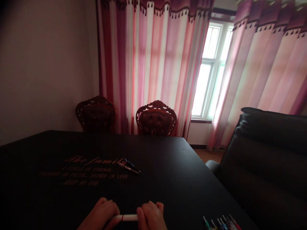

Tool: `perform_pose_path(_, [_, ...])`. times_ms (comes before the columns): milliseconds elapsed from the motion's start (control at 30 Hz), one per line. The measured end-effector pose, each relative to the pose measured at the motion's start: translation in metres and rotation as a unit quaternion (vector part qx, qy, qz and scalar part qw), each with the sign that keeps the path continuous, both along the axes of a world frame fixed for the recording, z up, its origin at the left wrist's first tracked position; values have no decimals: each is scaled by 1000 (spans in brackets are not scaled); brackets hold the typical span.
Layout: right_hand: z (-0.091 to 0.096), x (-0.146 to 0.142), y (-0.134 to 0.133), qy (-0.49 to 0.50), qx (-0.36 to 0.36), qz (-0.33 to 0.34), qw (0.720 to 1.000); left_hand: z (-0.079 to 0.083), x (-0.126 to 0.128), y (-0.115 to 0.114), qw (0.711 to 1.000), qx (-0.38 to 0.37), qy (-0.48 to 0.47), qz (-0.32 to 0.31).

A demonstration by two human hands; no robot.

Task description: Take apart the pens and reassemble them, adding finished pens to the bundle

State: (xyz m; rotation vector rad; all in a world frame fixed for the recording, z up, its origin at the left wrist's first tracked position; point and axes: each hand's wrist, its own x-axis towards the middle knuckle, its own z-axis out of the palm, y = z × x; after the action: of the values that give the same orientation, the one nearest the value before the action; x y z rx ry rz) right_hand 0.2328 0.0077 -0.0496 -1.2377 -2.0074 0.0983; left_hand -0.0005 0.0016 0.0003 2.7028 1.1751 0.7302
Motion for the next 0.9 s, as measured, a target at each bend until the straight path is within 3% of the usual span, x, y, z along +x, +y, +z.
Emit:
perform_pose_path(467, [4,0,-1,-63,-107,20,992,6,0,-2,998,-54,16,7])
perform_pose_path(733, [8,0,-1,-26,-90,4,996,-4,-5,-2,998,-41,-25,36])
perform_pose_path(900, [8,1,-2,-24,-86,9,996,1,-2,-1,999,-41,-24,16])
